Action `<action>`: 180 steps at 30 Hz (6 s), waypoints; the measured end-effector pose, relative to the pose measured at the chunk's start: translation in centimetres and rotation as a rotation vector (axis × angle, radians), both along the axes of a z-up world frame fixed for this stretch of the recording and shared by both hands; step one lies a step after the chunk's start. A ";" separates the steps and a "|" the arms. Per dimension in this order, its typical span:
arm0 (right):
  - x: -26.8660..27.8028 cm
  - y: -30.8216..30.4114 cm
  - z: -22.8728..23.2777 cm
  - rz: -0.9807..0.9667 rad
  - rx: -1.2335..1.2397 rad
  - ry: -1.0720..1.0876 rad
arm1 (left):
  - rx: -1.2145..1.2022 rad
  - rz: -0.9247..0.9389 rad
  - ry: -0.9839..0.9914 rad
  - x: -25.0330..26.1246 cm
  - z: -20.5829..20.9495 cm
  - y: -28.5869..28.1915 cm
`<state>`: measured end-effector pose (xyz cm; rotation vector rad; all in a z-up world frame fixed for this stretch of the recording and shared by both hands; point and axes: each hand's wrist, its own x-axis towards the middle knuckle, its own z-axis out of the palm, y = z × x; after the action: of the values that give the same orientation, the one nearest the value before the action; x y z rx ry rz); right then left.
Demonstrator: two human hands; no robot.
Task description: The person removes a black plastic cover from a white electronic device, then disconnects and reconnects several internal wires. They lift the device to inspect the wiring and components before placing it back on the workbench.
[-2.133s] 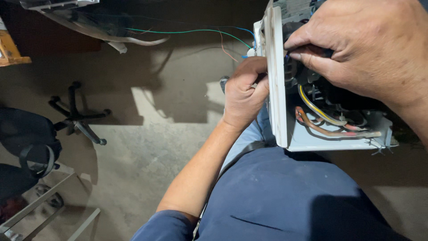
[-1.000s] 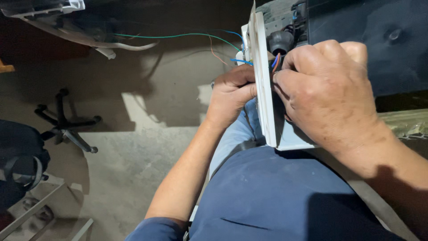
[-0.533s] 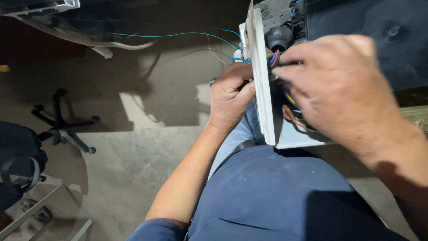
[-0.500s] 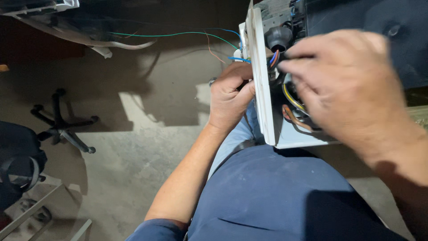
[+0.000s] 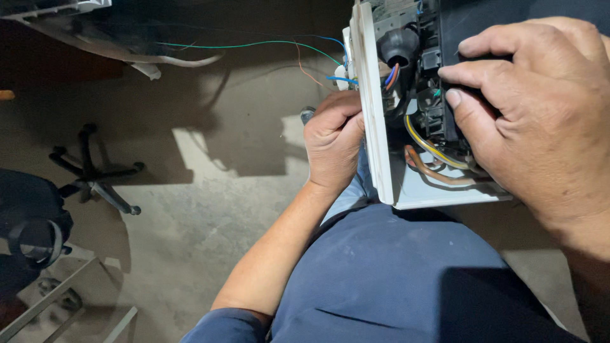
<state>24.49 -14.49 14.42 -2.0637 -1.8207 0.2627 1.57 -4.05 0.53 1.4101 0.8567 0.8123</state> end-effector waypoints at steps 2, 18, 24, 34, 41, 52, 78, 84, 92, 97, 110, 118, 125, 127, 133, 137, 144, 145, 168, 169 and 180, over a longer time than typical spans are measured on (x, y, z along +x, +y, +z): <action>0.2 0.0 0.0 0.009 0.010 0.004 | -0.024 0.015 -0.008 0.2 0.1 -0.3; 0.2 -0.2 -1.3 0.040 0.020 0.197 | 0.113 -0.173 -0.022 -0.1 0.5 2.7; 0.0 -0.1 -1.0 0.028 0.009 0.224 | 0.160 -0.240 -0.064 0.0 -1.0 3.8; -1.5 1.3 0.4 0.058 -0.027 -0.024 | 0.250 -0.285 -0.042 0.2 -1.4 4.8; -4.8 4.1 -0.5 0.014 -0.086 -0.248 | 0.135 -0.295 -0.057 -0.2 -2.0 4.4; -6.1 3.8 -1.6 -0.053 0.001 -0.208 | 0.005 -0.353 -0.185 0.2 -1.2 4.8; 8.6 -8.6 3.1 -0.446 0.029 -0.069 | 0.571 -0.382 0.391 4.7 18.0 10.4; 11.3 -9.2 3.2 -0.759 -0.158 0.138 | 0.365 -0.814 0.948 16.0 14.0 13.2; 12.1 -10.2 1.7 -0.762 -0.208 0.502 | 0.373 -0.724 0.996 16.6 13.6 13.7; 11.4 -10.7 1.4 -0.620 -0.290 0.505 | 0.303 -0.599 0.897 15.4 15.0 12.8; 11.4 -10.0 3.1 -0.620 -0.390 0.486 | 0.602 -0.508 1.127 14.3 14.1 10.8; 11.0 -15.4 7.2 -0.954 0.160 0.883 | 0.623 -0.525 1.154 13.4 13.9 10.1; 9.6 -18.6 9.5 -0.902 0.161 0.525 | 0.576 -0.467 1.184 13.9 14.2 10.5; 11.1 -19.8 8.8 -0.896 0.191 0.507 | 0.569 -0.481 1.221 14.7 14.7 10.2; 18.9 -20.8 7.5 -0.618 0.074 0.442 | 0.404 -0.449 1.189 16.3 16.4 9.7; 22.8 -22.4 6.0 -0.383 -0.111 0.580 | 0.302 -0.294 1.056 23.6 19.1 7.7; 23.9 -21.5 3.9 -0.083 -0.184 0.543 | 1.321 -1.328 1.257 33.5 10.8 13.2; 23.8 -20.7 3.5 -0.074 -0.179 0.542 | 1.320 -1.320 1.267 36.2 13.0 12.0; 21.6 -11.7 -0.4 -0.020 -0.696 0.372 | 0.549 -1.345 1.335 39.2 14.4 6.5; 21.4 -12.0 -0.6 -0.020 -0.695 0.374 | 0.549 -1.347 1.337 38.9 14.0 6.3; 20.9 -12.7 -1.8 -0.007 -0.740 0.351 | 0.157 -0.943 0.916 35.5 21.0 9.8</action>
<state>45.37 -27.17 12.62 -2.2558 -1.6308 1.3748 37.11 5.77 21.48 2.0878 0.6427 -0.5502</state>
